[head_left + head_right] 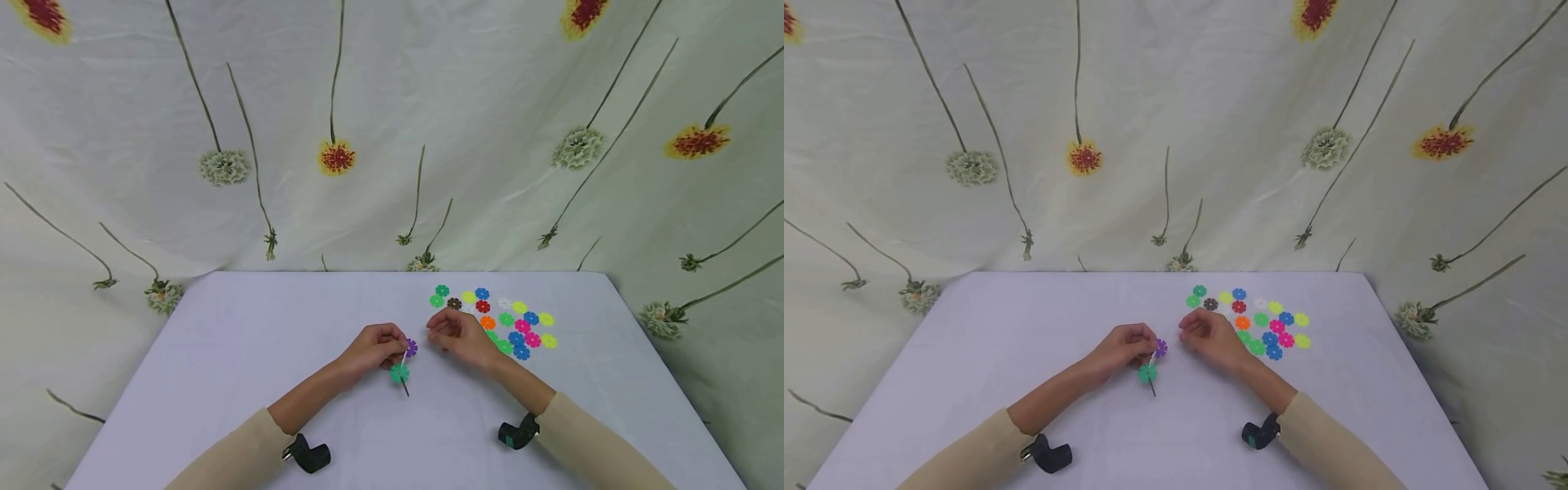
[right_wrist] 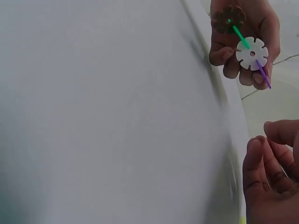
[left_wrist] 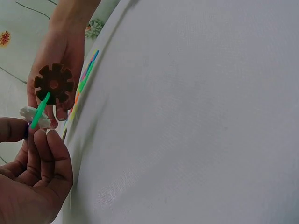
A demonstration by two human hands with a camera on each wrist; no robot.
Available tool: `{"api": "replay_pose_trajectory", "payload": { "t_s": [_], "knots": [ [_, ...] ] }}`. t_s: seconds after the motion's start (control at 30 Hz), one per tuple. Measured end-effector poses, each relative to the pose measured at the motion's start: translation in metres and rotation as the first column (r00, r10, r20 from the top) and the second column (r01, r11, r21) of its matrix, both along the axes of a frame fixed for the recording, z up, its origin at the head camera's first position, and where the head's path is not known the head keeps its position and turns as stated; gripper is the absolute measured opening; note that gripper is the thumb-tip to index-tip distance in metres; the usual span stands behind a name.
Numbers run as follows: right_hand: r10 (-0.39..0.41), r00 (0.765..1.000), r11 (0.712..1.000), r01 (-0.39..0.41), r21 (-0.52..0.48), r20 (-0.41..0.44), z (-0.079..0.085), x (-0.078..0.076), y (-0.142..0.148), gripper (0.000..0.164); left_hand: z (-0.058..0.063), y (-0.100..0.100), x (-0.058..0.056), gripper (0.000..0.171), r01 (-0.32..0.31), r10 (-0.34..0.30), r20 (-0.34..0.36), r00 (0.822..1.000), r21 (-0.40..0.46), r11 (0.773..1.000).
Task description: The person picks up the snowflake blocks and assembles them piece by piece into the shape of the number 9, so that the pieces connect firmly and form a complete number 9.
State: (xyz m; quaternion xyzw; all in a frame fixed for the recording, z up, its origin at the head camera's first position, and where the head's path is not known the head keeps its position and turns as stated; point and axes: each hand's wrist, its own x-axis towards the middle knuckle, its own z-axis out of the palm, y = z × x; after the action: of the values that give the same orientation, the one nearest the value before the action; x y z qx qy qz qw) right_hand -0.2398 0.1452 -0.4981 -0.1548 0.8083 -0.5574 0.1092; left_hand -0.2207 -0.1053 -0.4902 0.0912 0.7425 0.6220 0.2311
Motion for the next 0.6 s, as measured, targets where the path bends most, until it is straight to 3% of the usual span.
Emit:
{"api": "replay_pose_trajectory", "payload": {
  "t_s": [0.3, 0.4, 0.6],
  "knots": [
    [-0.085, 0.982, 0.971, 0.120, 0.207, -0.171, -0.006, -0.025, 0.001, 0.015, -0.003, -0.004, 0.002, 0.018, 0.019, -0.019, 0.017, 1.000, 0.012, 1.000],
    [-0.038, 0.971, 0.952, 0.107, 0.287, -0.235, -0.006, -0.036, 0.000, 0.015, -0.003, -0.006, 0.002, 0.019, 0.023, -0.023, 0.014, 1.000, 0.012, 1.000],
    [0.069, 0.948, 0.882, 0.087, 0.463, -0.309, 0.001, -0.058, -0.001, 0.016, -0.002, -0.007, 0.003, 0.019, 0.022, -0.022, 0.008, 1.000, 0.017, 1.000]
  ]
}}
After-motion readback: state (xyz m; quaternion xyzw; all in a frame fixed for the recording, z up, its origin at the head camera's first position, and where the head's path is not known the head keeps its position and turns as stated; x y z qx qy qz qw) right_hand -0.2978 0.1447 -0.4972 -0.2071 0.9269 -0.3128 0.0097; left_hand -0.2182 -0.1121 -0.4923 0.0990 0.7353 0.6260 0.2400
